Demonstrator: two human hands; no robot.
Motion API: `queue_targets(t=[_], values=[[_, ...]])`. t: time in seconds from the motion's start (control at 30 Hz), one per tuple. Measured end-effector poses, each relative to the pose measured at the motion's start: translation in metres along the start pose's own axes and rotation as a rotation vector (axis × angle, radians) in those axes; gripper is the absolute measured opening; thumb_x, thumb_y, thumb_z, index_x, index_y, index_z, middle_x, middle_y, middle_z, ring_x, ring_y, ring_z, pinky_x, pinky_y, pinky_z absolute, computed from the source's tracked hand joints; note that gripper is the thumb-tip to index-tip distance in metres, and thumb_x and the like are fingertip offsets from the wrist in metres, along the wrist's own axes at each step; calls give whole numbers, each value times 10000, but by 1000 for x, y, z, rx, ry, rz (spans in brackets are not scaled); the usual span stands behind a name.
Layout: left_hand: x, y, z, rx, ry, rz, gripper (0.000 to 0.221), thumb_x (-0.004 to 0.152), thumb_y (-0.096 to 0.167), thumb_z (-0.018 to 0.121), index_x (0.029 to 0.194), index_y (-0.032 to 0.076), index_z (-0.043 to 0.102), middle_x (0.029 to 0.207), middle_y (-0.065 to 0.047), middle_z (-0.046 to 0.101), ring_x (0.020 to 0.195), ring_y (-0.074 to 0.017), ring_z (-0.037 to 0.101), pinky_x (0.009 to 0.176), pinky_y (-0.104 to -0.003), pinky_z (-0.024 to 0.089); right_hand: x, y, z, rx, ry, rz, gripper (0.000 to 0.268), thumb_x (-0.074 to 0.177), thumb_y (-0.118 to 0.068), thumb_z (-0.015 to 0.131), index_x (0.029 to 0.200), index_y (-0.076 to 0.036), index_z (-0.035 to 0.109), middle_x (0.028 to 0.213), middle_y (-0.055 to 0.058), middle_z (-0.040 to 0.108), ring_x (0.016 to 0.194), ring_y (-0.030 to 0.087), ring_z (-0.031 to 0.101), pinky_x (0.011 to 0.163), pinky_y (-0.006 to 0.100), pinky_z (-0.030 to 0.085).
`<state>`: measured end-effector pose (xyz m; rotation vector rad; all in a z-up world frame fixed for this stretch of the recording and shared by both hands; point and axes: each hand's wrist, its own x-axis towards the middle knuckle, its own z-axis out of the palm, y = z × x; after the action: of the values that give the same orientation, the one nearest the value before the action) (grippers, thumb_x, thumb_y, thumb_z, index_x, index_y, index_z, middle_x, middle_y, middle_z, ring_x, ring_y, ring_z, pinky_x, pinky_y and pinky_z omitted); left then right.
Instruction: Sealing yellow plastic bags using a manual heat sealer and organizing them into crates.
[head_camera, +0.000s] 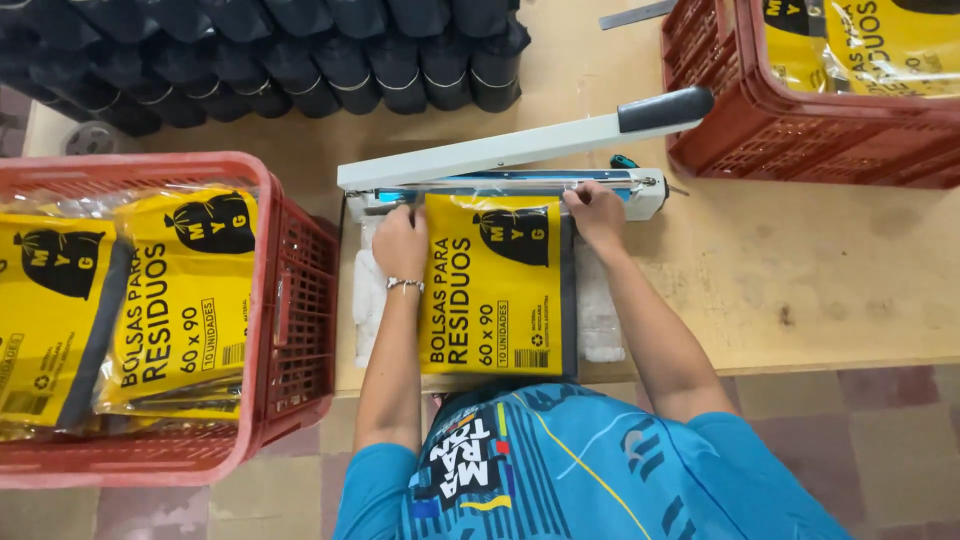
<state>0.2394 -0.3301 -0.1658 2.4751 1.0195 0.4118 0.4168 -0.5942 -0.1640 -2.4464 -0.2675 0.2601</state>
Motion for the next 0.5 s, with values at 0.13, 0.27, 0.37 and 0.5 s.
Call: queue_targets(t=[0.13, 0.27, 0.37, 0.5], values=[[15, -3, 21, 71, 83, -10, 302, 939, 419, 608, 864, 139, 693, 770, -86, 692, 783, -322, 708, 737, -456, 569, 12, 2, 8, -73, 195, -125, 231, 869, -424, 717, 867, -194, 702, 782, 43, 700, 853, 282, 697, 759, 408, 546], [21, -5, 35, 116, 176, -12, 295, 918, 425, 614, 803, 160, 673, 700, -73, 670, 723, -319, 713, 682, -455, 575, -12, -38, -17, -188, 311, -374, 362, 946, -511, 619, 902, -152, 622, 704, 86, 656, 701, 327, 695, 667, 459, 532], [19, -4, 34, 128, 222, 1, 283, 910, 411, 625, 791, 157, 671, 686, -78, 667, 706, -320, 712, 666, -446, 574, -11, -92, -43, -293, 533, -1001, 212, 942, -313, 712, 809, -221, 574, 656, -82, 517, 603, 148, 618, 612, 248, 517], [18, 4, 24, 132, 255, -9, 285, 908, 407, 623, 786, 154, 673, 680, -80, 668, 698, -320, 710, 651, -446, 572, 39, -140, -63, -508, 626, -1202, 217, 932, -350, 702, 833, -207, 573, 739, -22, 511, 707, 175, 615, 642, 283, 506]])
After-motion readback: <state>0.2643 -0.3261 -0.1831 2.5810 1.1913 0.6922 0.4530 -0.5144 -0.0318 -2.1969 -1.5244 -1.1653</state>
